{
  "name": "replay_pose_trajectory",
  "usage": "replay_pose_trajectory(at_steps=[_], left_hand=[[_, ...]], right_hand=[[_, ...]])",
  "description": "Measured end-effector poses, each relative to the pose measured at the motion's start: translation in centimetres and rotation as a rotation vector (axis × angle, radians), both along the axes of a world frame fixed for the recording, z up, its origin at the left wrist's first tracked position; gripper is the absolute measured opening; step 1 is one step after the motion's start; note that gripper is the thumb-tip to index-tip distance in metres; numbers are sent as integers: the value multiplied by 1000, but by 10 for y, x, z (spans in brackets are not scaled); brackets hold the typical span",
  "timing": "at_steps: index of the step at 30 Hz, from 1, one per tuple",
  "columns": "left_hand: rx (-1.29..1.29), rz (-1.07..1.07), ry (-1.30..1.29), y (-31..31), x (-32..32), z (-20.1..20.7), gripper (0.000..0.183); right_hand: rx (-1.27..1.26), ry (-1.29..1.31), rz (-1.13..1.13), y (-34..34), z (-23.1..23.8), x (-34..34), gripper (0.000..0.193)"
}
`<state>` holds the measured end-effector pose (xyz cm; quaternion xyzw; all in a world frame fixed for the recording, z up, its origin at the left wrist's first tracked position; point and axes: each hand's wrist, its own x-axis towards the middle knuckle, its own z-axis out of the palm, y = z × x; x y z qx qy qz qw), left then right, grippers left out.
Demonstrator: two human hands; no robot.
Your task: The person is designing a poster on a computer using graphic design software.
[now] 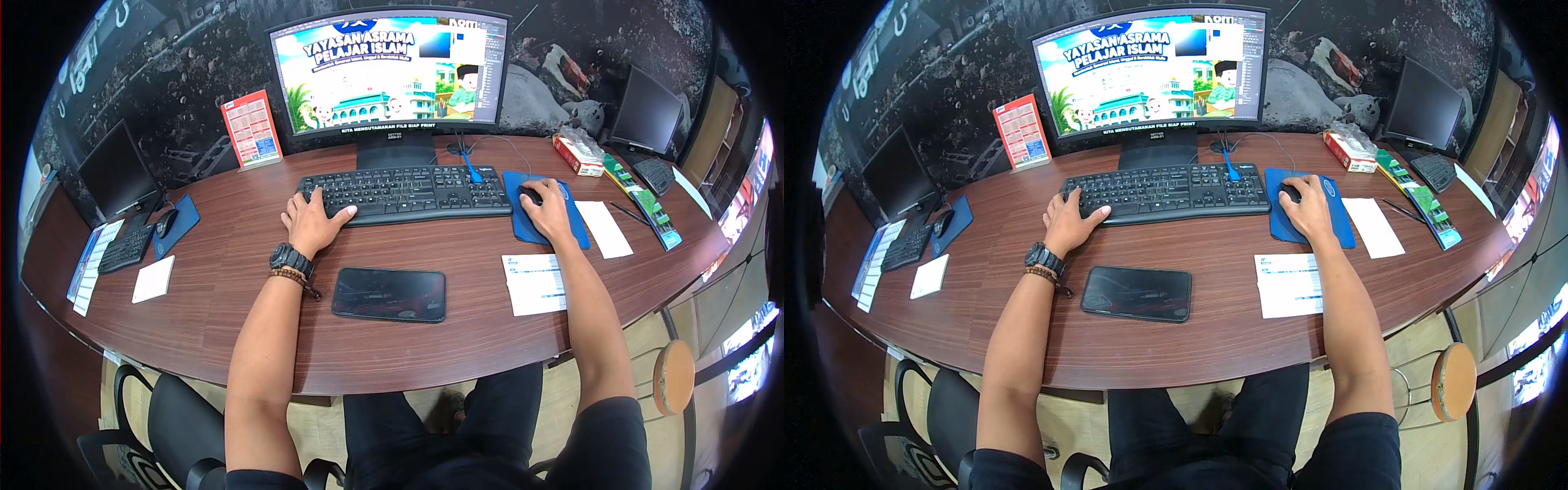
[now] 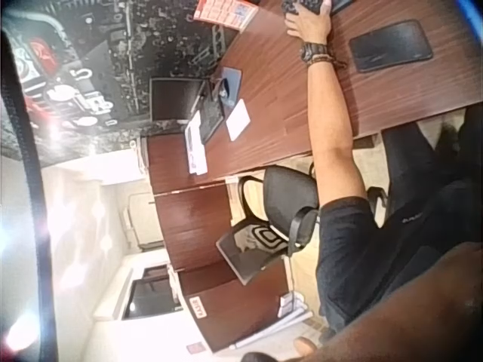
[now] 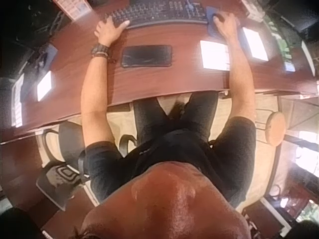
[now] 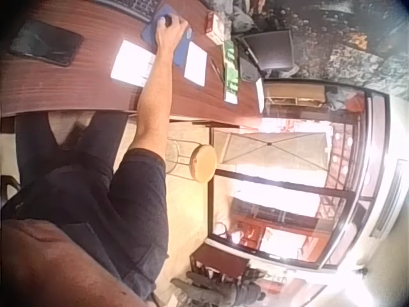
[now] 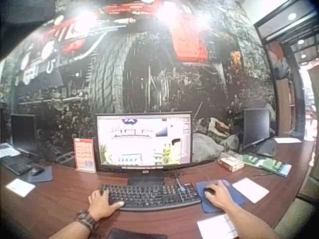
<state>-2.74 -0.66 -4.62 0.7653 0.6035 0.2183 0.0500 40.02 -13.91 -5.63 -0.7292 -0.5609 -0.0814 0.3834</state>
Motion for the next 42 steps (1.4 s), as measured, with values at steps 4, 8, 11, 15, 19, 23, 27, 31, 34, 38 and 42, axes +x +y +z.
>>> replay_pose_trajectory(at_steps=[4,8,11,15,19,23,27,31,34,38,42], left_hand=[[28,23,44,-2,1,1,93],[31,21,43,-2,1,1,93],[19,11,22,-1,0,1,95],[12,0,9,0,0,-1,96],[13,5,13,1,1,-1,97],[16,6,15,-2,-1,1,95],[17,12,19,-4,2,2,93],[93,22,-10,-6,4,1,80],[201,-132,17,-2,0,4,55],[216,-146,4,-6,5,5,39],[211,-146,-24,-4,5,6,40]], right_hand=[[-6,19,10,0,1,0,37],[2,14,5,0,1,0,37],[5,3,12,0,1,-2,37],[-4,-7,6,-1,2,-2,37],[-6,30,-7,-1,4,-4,37],[-11,-30,-3,-5,9,-15,31],[58,-294,242,-3,10,-19,16],[89,-325,252,-1,10,-20,14],[71,-219,155,1,9,-19,16],[24,-101,-26,1,5,-9,31],[29,-61,26,3,1,-5,33]])
